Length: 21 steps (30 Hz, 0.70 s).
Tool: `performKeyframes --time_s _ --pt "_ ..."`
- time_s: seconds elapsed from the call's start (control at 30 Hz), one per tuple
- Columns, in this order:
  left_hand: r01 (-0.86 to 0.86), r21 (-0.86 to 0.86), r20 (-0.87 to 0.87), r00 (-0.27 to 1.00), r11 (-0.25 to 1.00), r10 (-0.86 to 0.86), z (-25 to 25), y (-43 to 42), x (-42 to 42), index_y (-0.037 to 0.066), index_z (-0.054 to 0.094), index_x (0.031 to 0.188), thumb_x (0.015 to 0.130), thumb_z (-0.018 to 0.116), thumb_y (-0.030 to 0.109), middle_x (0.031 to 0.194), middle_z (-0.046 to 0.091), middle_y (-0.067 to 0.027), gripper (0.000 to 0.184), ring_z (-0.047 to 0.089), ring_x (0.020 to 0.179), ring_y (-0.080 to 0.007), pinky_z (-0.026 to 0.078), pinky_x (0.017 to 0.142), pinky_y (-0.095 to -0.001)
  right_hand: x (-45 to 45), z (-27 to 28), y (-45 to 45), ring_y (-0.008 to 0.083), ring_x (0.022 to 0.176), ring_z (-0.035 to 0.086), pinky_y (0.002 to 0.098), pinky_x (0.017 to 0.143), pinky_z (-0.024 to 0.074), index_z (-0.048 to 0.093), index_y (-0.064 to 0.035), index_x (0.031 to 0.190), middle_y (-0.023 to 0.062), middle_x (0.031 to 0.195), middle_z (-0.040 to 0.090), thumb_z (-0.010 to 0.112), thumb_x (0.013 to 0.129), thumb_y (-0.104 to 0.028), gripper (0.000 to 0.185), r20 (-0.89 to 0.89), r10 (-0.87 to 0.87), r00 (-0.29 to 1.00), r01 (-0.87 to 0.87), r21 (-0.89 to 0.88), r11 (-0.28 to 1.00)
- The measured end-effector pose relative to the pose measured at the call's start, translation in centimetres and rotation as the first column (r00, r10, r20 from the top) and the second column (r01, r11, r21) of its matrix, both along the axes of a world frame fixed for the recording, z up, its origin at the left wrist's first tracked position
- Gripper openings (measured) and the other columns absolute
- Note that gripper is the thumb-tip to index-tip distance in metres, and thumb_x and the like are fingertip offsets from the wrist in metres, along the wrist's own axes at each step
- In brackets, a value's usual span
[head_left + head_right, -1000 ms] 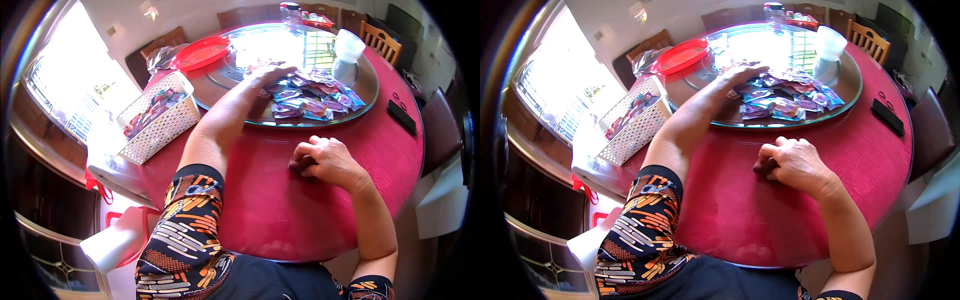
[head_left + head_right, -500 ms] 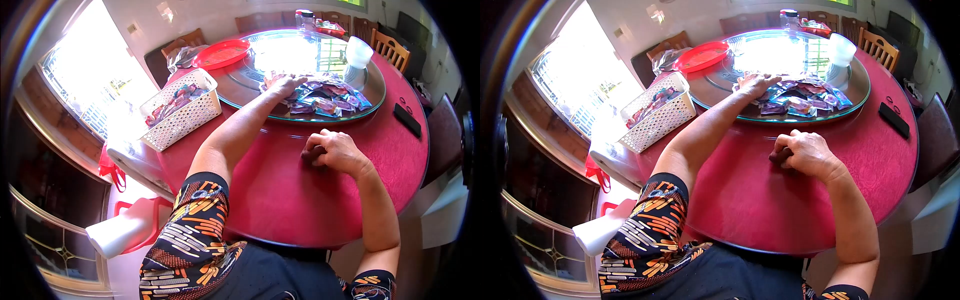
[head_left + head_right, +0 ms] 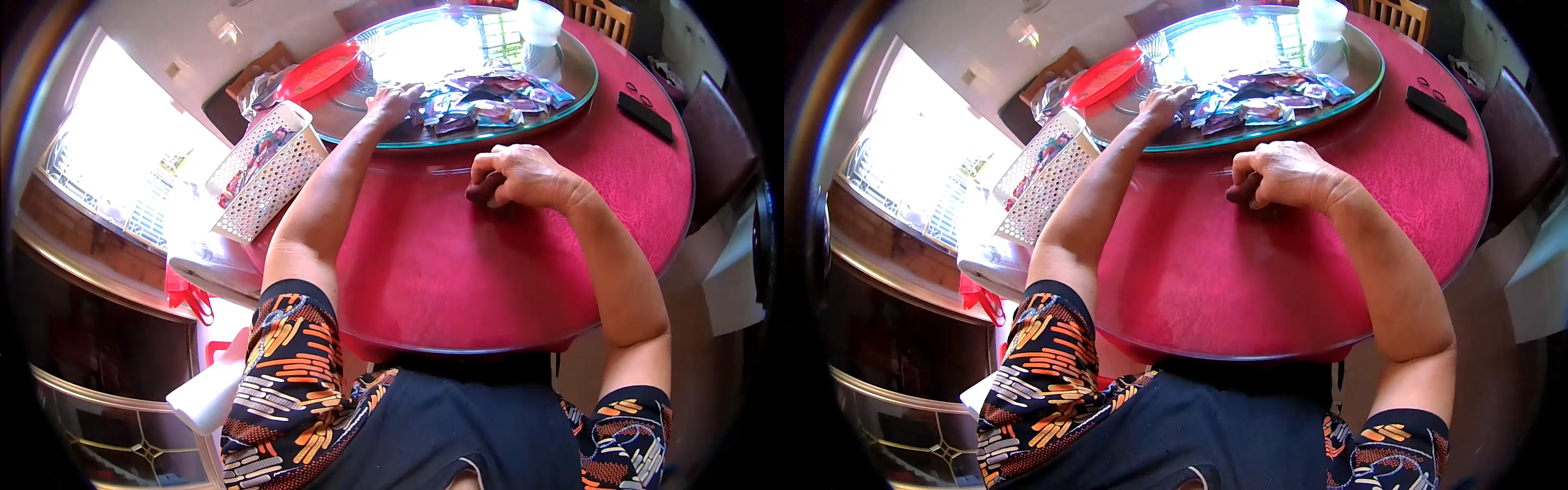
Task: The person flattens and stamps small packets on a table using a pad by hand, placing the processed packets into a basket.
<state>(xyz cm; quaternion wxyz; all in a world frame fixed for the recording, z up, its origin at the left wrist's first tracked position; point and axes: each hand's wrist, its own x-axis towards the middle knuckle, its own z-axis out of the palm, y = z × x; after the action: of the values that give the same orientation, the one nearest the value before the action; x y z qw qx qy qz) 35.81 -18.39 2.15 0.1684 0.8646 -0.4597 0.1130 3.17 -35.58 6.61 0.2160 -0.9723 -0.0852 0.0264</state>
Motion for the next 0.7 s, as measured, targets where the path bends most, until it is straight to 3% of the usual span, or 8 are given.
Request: performKeyframes --time_s 0.07,0.13,0.27,0.4,0.47,0.6,0.63,0.7 --pt "-0.095 -0.042 0.008 0.995 0.995 0.095 0.6 0.2 -3.3 0.024 0.072 0.142 0.11 0.049 0.05 0.149 0.067 -0.0075 0.047 0.061 0.139 -0.0318 0.047 0.115 -0.0442 0.1 -0.1 0.0 0.0282 0.11 0.073 0.0441 0.093 0.0551 0.075 -0.0167 0.116 0.0059 0.11 0.08 0.083 0.074 -0.021 0.043 -0.011 0.004 1.0 -0.004 0.007 1.0" --pt "-0.113 -0.026 0.029 0.993 0.993 0.114 -0.3 0.4 -3.1 0.021 0.072 0.141 0.11 0.049 0.05 0.148 0.067 -0.0082 0.048 0.062 0.137 -0.0326 0.048 0.113 -0.045 0.0 -0.4 0.0 0.0309 0.106 0.07 0.0438 0.091 0.054 0.077 -0.0172 0.112 0.0098 0.105 0.072 0.084 0.074 -0.02 0.039 0.028 0.006 1.0 -0.007 0.032 0.999" --pt "0.059 -0.046 0.141 0.989 0.997 -0.053 -2.1 2.2 -3.5 0.017 0.072 0.14 0.103 0.061 0.053 0.141 0.069 -0.0167 0.052 0.066 0.128 -0.0374 0.05 0.107 -0.0507 0.0 -0.2 0.1 0.0295 0.105 0.071 0.0424 0.091 0.0552 0.077 -0.015 0.113 0.009 0.106 0.074 0.085 0.072 -0.018 0.041 0.009 -0.016 1.0 0.015 0.053 0.998" --pt "0.03 -0.255 0.023 0.999 0.967 -0.025 -1.4 4.7 -12.2 0.01 0.074 0.132 0.1 0.067 0.049 0.137 0.069 -0.0201 0.051 0.062 0.129 -0.0408 0.048 0.109 -0.0522 0.1 -0.5 -0.3 0.0281 0.101 0.074 0.0399 0.089 0.0575 0.077 -0.0115 0.112 0.0095 0.104 0.078 0.085 0.072 -0.015 0.041 0.036 -0.005 0.999 0.002 0.092 0.996" --pt "0.08 -0.273 0.09 0.994 0.959 -0.057 -2.0 6.4 -15.5 0.009 0.075 0.128 0.096 0.074 0.042 0.141 0.066 -0.0205 0.046 0.057 0.133 -0.0414 0.047 0.11 -0.0522 0.2 -0.7 -0.5 0.0253 0.098 0.075 0.0383 0.088 0.0588 0.076 -0.0094 0.112 0.0091 0.104 0.079 0.084 0.072 -0.01 0.04 0.003 -0.015 1.0 0.015 0.174 0.985" --pt "0.083 -0.163 -0.025 0.996 0.983 -0.088 -3.2 10.1 -23.4 0.009 0.069 0.136 0.092 0.079 0.035 0.149 0.059 -0.0213 0.052 0.053 0.137 -0.0435 0.046 0.113 -0.0525 0.2 -0.7 -1.4 0.0172 0.093 0.072 0.0338 0.082 0.0595 0.075 -0.0069 0.109 0.006 0.098 0.079 0.08 0.071 0.001 0.039 -0.122 -0.031 0.992 0.068 0.307 0.949" --pt "0.1 -0.121 0.053 0.994 0.988 -0.094 -3.5 10.8 -24.4 0.011 0.066 0.141 0.091 0.081 0.029 0.148 0.059 -0.0217 0.056 0.053 0.138 -0.0429 0.046 0.115 -0.0529 -0.2 -0.1 -1.2 0.0162 0.092 0.072 0.0335 0.08 0.0592 0.075 -0.0067 0.109 0.0045 0.098 0.079 0.079 0.071 0.002 0.039 -0.133 -0.051 0.99 0.088 0.288 0.954" --pt "0.153 -0.165 -0.049 0.985 0.974 -0.163 -2.8 12.4 -25.9 0.009 0.064 0.145 0.091 0.082 0.023 0.149 0.059 -0.0204 0.058 0.053 0.14 -0.0407 0.045 0.117 -0.0512 -0.7 0.4 -1.4 0.0179 0.087 0.072 0.0337 0.077 0.059 0.075 -0.0058 0.106 0.0065 0.095 0.078 0.079 0.069 0.003 0.038 -0.11 -0.093 0.99 0.117 0.233 0.965"
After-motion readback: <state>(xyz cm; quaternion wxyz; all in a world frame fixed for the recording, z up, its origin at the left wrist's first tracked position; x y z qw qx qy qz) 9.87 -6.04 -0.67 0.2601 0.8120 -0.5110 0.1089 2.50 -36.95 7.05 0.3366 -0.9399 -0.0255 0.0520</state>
